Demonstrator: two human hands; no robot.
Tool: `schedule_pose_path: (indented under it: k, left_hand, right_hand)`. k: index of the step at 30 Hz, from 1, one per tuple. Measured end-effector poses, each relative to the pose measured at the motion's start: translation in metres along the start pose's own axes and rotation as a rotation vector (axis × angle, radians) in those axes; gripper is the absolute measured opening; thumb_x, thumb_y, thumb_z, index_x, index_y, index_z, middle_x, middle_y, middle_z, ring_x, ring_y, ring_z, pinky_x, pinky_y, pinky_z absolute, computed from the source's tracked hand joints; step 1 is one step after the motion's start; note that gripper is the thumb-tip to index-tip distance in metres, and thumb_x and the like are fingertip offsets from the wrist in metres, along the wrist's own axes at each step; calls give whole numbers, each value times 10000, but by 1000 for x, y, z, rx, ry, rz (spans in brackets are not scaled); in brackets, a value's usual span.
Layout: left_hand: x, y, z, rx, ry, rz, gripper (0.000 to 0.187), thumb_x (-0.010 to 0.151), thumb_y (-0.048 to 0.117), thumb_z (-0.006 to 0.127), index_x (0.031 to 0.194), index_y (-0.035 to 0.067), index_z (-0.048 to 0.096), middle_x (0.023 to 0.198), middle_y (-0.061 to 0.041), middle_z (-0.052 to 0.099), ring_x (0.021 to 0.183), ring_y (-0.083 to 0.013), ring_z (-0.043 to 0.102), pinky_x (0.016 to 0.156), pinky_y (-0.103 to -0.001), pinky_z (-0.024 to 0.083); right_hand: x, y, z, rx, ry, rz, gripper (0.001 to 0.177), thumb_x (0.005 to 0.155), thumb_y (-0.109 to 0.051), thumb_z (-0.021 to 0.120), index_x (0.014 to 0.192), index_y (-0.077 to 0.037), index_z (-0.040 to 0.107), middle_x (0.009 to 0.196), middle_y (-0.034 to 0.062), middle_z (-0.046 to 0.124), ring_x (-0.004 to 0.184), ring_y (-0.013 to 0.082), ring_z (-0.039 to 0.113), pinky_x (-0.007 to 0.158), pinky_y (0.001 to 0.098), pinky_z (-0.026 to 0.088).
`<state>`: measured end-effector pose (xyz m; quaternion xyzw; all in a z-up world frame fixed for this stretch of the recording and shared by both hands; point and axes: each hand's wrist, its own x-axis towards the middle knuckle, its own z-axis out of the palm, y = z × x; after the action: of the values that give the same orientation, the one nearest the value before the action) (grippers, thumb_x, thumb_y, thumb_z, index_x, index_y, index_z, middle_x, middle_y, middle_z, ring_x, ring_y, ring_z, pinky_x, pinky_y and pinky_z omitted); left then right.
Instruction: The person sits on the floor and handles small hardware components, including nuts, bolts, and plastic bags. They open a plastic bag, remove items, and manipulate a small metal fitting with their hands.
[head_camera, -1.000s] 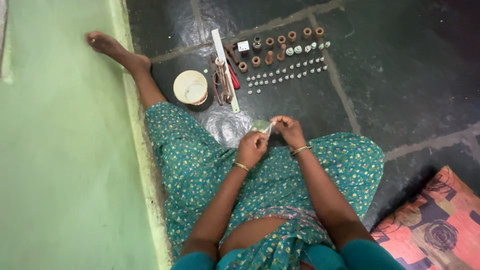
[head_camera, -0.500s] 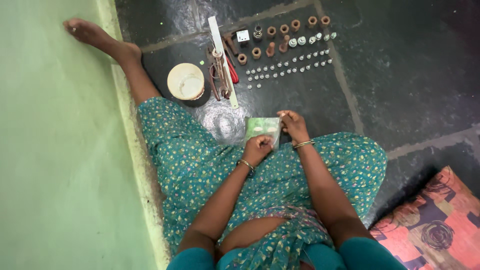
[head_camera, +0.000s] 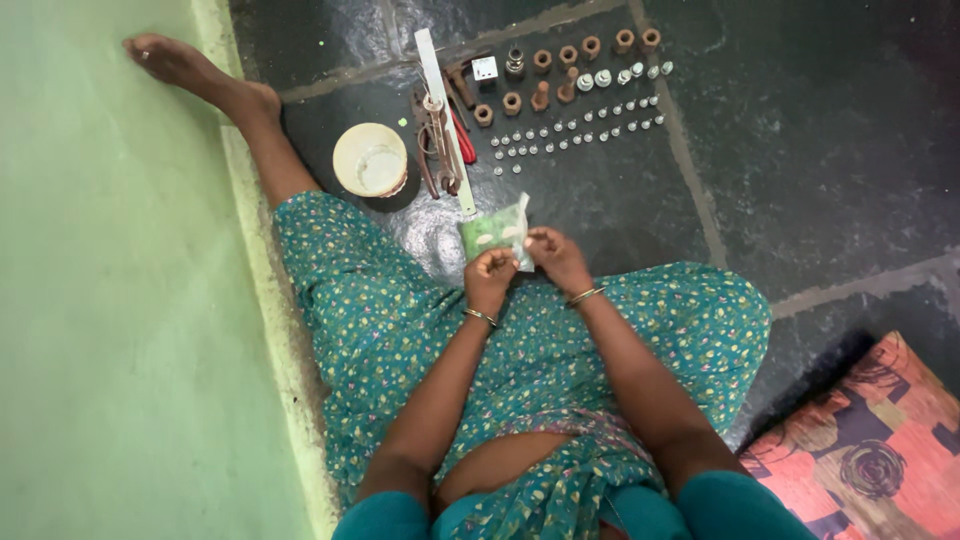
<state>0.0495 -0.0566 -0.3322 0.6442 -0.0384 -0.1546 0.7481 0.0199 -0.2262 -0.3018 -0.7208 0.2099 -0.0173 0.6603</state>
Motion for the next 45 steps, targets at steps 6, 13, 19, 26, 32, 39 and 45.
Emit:
schedule_pose_path:
  k: [6, 13, 19, 26, 32, 39, 45]
  left_hand:
    - [-9, 12, 1, 201, -79, 54, 267, 850, 6, 697, 1107, 42, 759, 936, 29, 736, 680, -6, 502, 630, -183, 438]
    - [-13, 28, 6, 292, -98, 27, 376, 828, 10, 687, 1201, 60, 702, 1072, 20, 763, 648, 1, 513, 614, -180, 471]
    - [-16, 24, 3, 387, -109, 259, 367, 846, 9, 709, 1212, 46, 709, 1148, -65, 745, 1001, -120, 709, 846, -257, 570]
    - [-24, 57, 4, 622, -216, 427, 403, 787, 64, 714, 1190, 69, 697, 1205, -149, 671, 1116, -337, 651, 980, -405, 530]
    - [-36, 89, 17, 987, -313, 490, 398, 793, 65, 679, 1188, 118, 674, 1224, -126, 648, 1066, -361, 643, 933, -456, 525]
    - [-43, 84, 28, 1269, -397, 466, 481, 852, 115, 629, 1310, 259, 661, 1365, -111, 570, 976, -358, 643, 821, -487, 538]
    - [-44, 60, 27, 1412, -441, 447, 465, 868, 167, 604, 1323, 257, 638, 1422, -50, 546, 1032, -346, 627, 828, -506, 517]
  right_hand:
    - [-5, 0, 3, -90, -39, -24, 337, 849, -218, 790, 1116, -41, 688, 811, -5, 723, 706, 35, 616, 621, 248, 516]
    - [6, 39, -12, -398, 68, -92, 249, 807, -70, 665, 1046, -49, 731, 810, 150, 724, 694, 230, 670, 649, 368, 522]
    - [13, 50, -21, -517, 146, -71, 212, 760, -86, 648, 941, -55, 754, 834, 196, 727, 758, 348, 718, 685, 420, 546]
    - [16, 56, -24, -329, 154, 56, 160, 819, -119, 722, 954, -35, 739, 766, 177, 725, 656, 227, 648, 616, 382, 503]
    - [17, 57, -24, -347, 179, 38, 143, 803, -139, 758, 918, -54, 752, 786, 112, 760, 664, 145, 679, 626, 323, 525]
    - [25, 60, -24, -605, 330, -33, 184, 819, -111, 699, 974, -94, 796, 902, 190, 738, 853, 359, 708, 751, 435, 563]
    - [12, 36, -29, -513, 399, -142, 412, 799, -106, 611, 1209, -100, 643, 934, 143, 738, 901, 372, 713, 830, 450, 547]
